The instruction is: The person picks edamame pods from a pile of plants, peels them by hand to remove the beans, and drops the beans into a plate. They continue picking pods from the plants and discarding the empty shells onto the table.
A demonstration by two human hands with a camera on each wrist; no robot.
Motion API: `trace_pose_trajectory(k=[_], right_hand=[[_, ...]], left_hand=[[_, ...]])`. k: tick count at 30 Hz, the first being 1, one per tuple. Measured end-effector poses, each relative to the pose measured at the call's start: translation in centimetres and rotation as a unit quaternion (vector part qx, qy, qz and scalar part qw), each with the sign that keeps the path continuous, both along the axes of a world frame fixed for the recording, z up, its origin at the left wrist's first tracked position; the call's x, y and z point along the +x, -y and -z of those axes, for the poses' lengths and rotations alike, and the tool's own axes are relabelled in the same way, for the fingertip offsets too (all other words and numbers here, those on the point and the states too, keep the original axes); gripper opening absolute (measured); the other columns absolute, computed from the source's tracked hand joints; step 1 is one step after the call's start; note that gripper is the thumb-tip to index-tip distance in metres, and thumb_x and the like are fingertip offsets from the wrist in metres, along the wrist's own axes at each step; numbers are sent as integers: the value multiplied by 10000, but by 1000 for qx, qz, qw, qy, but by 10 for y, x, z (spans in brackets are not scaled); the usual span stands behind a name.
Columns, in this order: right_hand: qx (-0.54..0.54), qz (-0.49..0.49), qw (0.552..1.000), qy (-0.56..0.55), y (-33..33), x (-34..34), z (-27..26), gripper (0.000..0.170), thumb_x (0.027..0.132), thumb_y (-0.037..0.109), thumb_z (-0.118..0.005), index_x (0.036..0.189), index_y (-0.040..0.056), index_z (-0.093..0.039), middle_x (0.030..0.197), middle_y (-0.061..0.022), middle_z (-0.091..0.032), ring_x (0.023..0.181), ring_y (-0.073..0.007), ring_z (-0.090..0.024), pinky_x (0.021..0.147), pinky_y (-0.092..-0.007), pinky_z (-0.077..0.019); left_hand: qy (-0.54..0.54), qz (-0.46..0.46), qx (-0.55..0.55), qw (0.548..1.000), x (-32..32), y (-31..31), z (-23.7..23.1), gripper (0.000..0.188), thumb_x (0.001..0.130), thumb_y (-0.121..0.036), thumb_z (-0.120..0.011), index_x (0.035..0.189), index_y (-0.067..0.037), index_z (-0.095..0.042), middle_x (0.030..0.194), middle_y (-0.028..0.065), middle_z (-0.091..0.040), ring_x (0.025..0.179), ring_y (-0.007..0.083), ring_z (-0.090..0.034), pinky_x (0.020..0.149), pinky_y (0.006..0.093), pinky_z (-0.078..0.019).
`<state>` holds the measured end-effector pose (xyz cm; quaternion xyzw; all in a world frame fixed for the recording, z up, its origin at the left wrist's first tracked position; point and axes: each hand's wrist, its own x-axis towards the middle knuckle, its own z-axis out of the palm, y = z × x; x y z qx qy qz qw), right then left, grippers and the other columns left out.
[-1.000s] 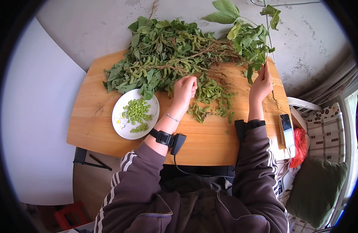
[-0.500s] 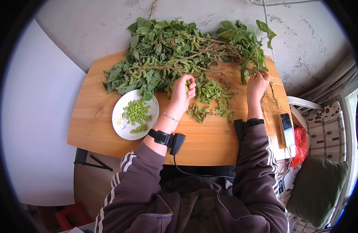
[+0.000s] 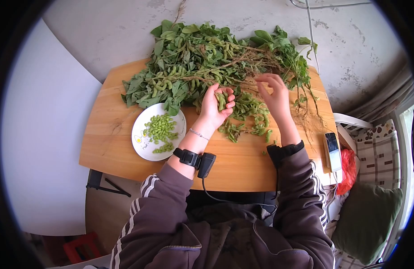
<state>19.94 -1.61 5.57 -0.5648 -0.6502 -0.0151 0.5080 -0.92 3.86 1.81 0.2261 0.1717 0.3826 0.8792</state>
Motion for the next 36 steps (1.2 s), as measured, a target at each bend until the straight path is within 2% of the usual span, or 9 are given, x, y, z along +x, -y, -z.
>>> trace_pose_trajectory(k=[3, 7, 12, 18, 21, 24, 28, 31, 36], right_hand=[[-52, -132, 987, -74, 9, -21, 4, 165, 838, 139, -772, 984, 70, -740, 1072, -85, -659, 995, -251, -646, 863, -359, -521], [-78, -170, 980, -60, 15, -33, 19, 245, 788, 202, -834, 966, 66, -736, 1010, -85, -634, 964, -249, -632, 849, -361, -516], [-106, -167, 978, -70, 19, -45, 25, 292, 757, 211, -861, 922, 44, -687, 945, -75, -589, 867, -225, -621, 785, -337, -518], [-158, -174, 958, -162, 20, -44, 33, 276, 768, 165, -844, 940, 32, -674, 913, -52, -571, 791, -174, -581, 738, -302, -509], [-142, -181, 959, -164, 19, -45, 35, 278, 774, 158, -840, 955, 26, -674, 903, -44, -568, 786, -160, -573, 726, -294, -503], [-121, -179, 966, -143, 19, -45, 36, 264, 791, 142, -827, 971, 22, -676, 903, -34, -573, 783, -140, -571, 714, -285, -499], [-123, -188, 959, -171, 22, -48, 31, 226, 820, 110, -801, 989, 23, -678, 912, -17, -600, 758, -109, -567, 700, -273, -496], [-148, -209, 941, -221, 20, -45, 36, 178, 856, 94, -772, 989, 25, -676, 921, -18, -637, 771, -91, -589, 707, -267, -504], [-200, -273, 852, -400, 22, -42, 32, 141, 917, 94, -713, 1019, 13, -658, 916, -31, -668, 849, -85, -628, 738, -251, -512]], left_hand=[[-48, 11, 58, 997, 3, 6, 1, 437, 1018, -479, -406, 924, -80, -559, 728, 42, -514, 524, 118, -425, 396, 224, -255], [-133, -26, 141, 981, 11, 12, 2, 475, 1029, -561, -357, 955, -118, -512, 682, 9, -504, 476, 89, -406, 379, 214, -242], [-249, -6, 200, 948, 12, 23, -4, 557, 957, -707, -393, 1106, -177, -476, 1056, -6, -490, 816, 82, -488, 680, 255, -419], [-217, -4, 233, 948, 15, 19, 6, 534, 998, -641, -404, 1093, -119, -468, 1011, 29, -494, 865, 109, -504, 692, 250, -443], [-216, -58, 233, 946, 21, 21, 8, 490, 1000, -628, -425, 1061, -145, -477, 941, 7, -505, 744, 68, -478, 540, 221, -338], [-209, -57, 238, 947, 20, 23, 5, 505, 995, -640, -428, 1061, -141, -473, 927, 9, -490, 742, 77, -481, 529, 221, -330], [-179, -28, 161, 970, 16, 26, -3, 519, 983, -654, -441, 1050, -141, -480, 895, 16, -501, 715, 99, -492, 506, 224, -325], [-150, -22, 115, 982, 14, 23, -3, 516, 974, -651, -468, 1037, -139, -488, 866, 21, -510, 680, 116, -501, 491, 226, -326], [-123, -17, 70, 990, 14, 26, -11, 494, 956, -622, -541, 992, -131, -504, 829, 25, -513, 637, 135, -505, 477, 220, -327]])
